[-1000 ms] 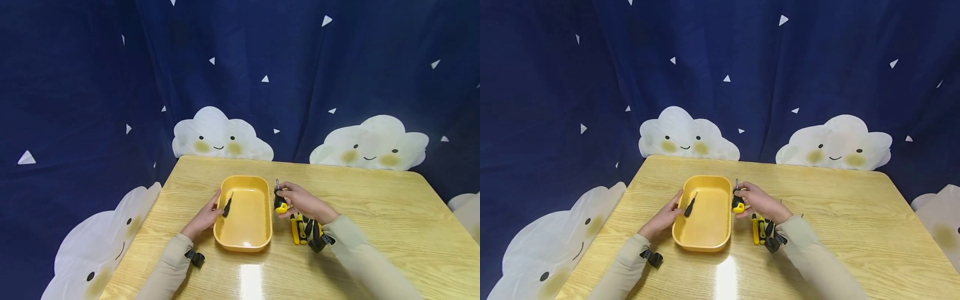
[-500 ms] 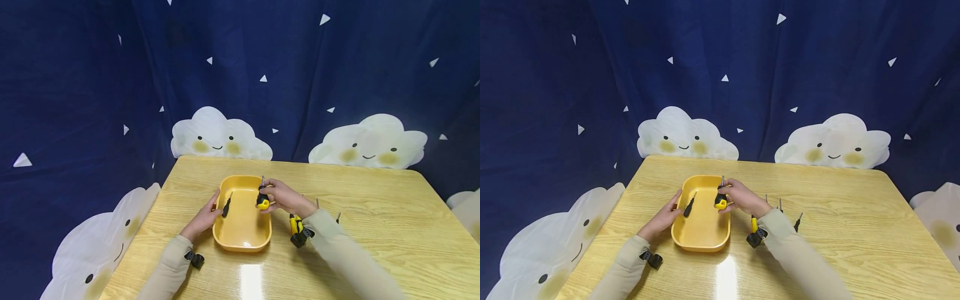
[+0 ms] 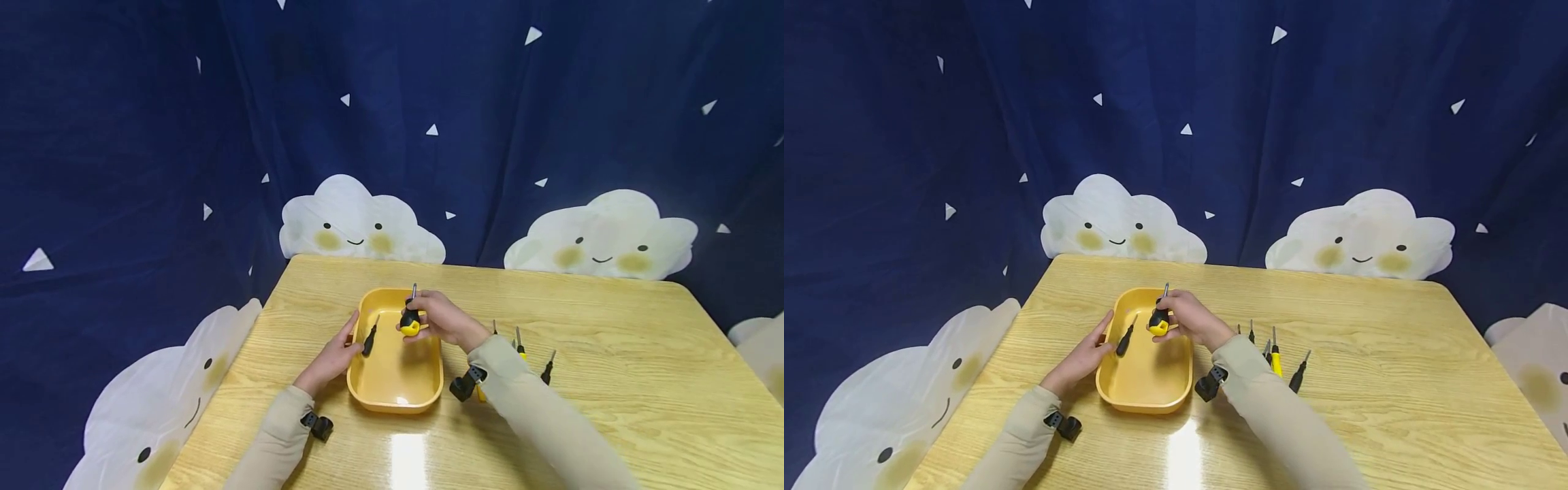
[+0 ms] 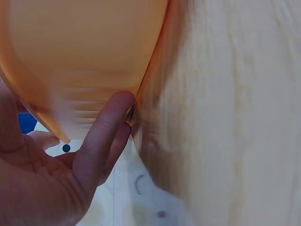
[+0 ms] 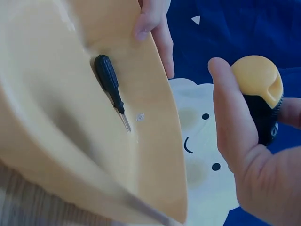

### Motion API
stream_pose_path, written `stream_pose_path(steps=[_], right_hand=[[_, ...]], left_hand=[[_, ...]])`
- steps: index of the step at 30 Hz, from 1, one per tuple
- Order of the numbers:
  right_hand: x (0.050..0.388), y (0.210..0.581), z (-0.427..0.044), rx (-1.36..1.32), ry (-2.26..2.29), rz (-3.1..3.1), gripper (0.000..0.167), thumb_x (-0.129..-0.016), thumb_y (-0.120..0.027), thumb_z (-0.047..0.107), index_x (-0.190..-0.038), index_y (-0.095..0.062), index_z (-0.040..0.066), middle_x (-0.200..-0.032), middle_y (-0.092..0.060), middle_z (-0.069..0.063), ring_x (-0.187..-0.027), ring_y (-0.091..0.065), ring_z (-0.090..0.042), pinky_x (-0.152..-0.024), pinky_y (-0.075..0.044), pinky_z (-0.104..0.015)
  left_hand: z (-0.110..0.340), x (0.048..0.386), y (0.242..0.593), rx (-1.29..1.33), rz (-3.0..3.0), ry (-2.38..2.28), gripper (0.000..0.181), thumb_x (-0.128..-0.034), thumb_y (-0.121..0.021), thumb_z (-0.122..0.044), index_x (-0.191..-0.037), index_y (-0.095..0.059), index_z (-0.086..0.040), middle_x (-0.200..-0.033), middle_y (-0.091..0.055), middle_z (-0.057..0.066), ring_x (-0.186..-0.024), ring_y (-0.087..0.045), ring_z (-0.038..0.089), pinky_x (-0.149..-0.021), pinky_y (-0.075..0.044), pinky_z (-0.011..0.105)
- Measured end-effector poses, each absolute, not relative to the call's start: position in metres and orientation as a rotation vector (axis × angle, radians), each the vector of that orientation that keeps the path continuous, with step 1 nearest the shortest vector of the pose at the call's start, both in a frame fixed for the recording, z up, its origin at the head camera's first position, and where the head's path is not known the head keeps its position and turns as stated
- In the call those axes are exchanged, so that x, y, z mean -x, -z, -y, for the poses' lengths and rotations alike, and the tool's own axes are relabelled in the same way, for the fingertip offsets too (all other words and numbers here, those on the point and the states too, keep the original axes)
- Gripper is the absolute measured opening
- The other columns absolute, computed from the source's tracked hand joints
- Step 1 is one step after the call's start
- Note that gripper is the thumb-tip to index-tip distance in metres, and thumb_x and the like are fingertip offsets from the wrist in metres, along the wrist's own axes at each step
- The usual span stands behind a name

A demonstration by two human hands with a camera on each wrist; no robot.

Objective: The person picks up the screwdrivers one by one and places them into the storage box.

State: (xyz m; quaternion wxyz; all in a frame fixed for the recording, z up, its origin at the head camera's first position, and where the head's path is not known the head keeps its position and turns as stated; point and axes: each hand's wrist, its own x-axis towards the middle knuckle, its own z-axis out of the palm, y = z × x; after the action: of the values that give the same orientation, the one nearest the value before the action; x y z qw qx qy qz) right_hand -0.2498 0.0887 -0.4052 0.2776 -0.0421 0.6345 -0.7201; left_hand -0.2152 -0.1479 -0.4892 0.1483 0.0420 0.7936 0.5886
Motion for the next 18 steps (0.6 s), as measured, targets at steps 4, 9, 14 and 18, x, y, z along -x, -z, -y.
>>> stream_pose_path(steps=[4, 9, 14, 18], right_hand=[[0.253, 0.408, -0.08, 0.106, 1.941, -1.692, 0.037, -0.095, -0.043, 0.009, -0.126, -0.037, -0.01, -0.104, -0.047, -0.019, -0.092, -0.064, -0.034, -0.081, -0.047, -0.055], [0.258, 0.411, -0.069, 0.077, 1.964, -1.687, 0.034, -0.096, -0.042, 0.01, -0.124, -0.04, -0.008, -0.109, -0.046, -0.022, -0.101, -0.06, -0.041, -0.081, -0.047, -0.054], [0.263, 0.415, -0.061, 0.025, 1.999, -1.665, 0.04, -0.095, -0.041, 0.01, -0.13, -0.036, -0.01, -0.118, -0.044, -0.024, -0.108, -0.055, -0.045, -0.075, -0.053, -0.048], [0.268, 0.423, -0.055, -0.014, 2.026, -1.635, 0.046, -0.094, -0.042, 0.009, -0.133, -0.032, -0.013, -0.12, -0.044, -0.024, -0.112, -0.051, -0.048, -0.076, -0.053, -0.048]], left_hand=[[0.148, 0.217, 0.491, -0.125, -2.287, -1.682, 0.072, -0.0936, -0.047, -0.012, -0.154, -0.01, -0.027, -0.126, -0.05, 0.026, -0.072, -0.059, 0.023, -0.055, -0.05, 0.033], [0.147, 0.211, 0.478, -0.145, -2.25, -1.7, 0.072, -0.0942, -0.046, -0.009, -0.154, -0.008, -0.022, -0.127, -0.048, 0.03, -0.074, -0.059, 0.029, -0.056, -0.051, 0.035], [0.147, 0.21, 0.478, -0.167, -2.251, -1.71, 0.071, -0.0942, -0.046, -0.011, -0.154, -0.009, -0.021, -0.126, -0.049, 0.029, -0.085, -0.062, 0.031, -0.059, -0.054, 0.036], [0.149, 0.215, 0.49, -0.156, -2.27, -1.699, 0.072, -0.0936, -0.047, -0.012, -0.154, -0.009, -0.026, -0.126, -0.05, 0.028, -0.083, -0.063, 0.028, -0.058, -0.054, 0.036]])
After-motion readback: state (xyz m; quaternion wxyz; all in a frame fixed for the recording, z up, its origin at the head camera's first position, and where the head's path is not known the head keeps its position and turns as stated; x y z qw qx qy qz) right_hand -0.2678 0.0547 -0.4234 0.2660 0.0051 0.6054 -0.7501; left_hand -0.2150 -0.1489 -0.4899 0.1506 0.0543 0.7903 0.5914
